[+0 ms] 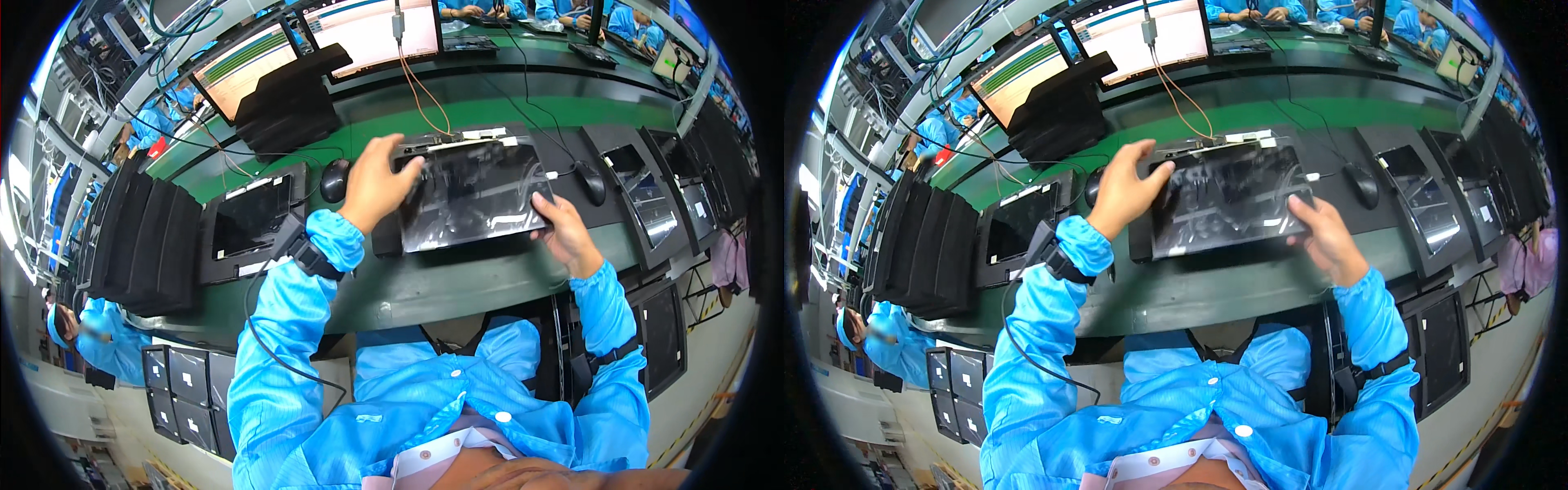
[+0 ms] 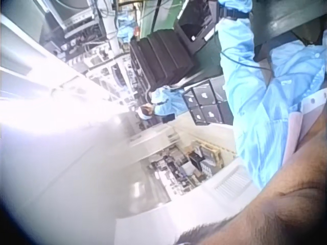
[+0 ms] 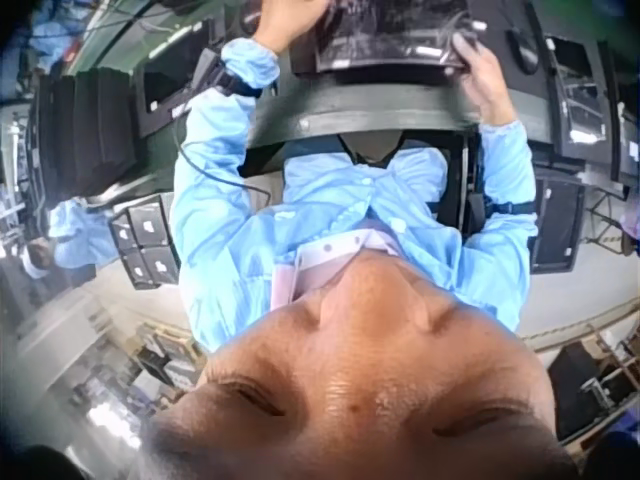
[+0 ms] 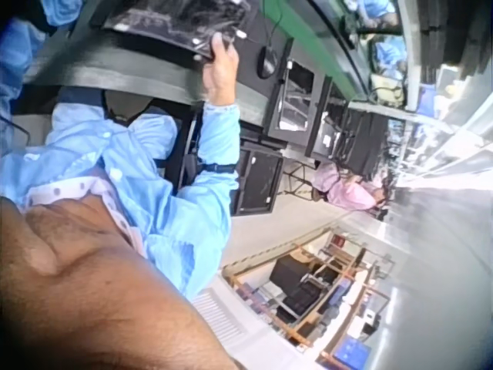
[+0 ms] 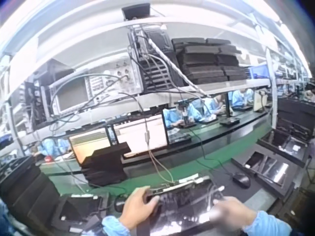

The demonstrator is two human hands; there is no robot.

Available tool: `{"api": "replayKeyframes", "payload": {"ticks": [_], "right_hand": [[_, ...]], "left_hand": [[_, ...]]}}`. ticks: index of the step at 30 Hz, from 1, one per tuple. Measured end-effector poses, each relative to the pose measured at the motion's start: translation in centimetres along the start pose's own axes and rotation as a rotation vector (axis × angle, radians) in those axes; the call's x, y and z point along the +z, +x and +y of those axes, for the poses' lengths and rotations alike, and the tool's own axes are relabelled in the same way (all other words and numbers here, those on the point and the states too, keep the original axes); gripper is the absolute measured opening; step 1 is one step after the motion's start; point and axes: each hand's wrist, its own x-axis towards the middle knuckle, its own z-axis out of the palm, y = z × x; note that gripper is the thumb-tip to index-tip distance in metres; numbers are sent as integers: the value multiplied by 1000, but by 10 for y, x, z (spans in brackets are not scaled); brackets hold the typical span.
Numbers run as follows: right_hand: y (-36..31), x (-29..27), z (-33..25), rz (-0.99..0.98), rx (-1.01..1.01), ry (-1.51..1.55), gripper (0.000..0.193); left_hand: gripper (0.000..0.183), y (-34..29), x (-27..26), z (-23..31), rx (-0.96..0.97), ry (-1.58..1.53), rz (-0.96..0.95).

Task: Checking, testing, and labeling electronic tablet devices at an assembly and quality control station.

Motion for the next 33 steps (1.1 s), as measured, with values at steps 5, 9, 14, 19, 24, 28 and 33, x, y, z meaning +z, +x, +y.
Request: {"api": "replayKeyframes", "payload": {"ticks": [5,9,14,19,24,28,33], "right_hand": [[34,-12,-14,143,42,-46,23],[45,-4,-15,178,102,-56,28],[43,6,-50,203,306,-866,56],[32,-19,-39,113,-158,-1362,77],[40,-17,-32,107,-172,-1423,77],[36,-11,-46,140,-108,-1535,71],[70,140,-32,-38,-878,-1298,21]], "left_hand": [[105,-50,29,-14,-70,5,-351],[105,-69,43,-9,-69,78,-368],[91,-72,53,-15,17,137,-314],[81,-74,60,-12,24,144,-253],[78,-76,55,-16,-12,167,-174],[76,-64,49,-18,117,44,-71],[68,-93,16,-17,136,47,-99]]}}
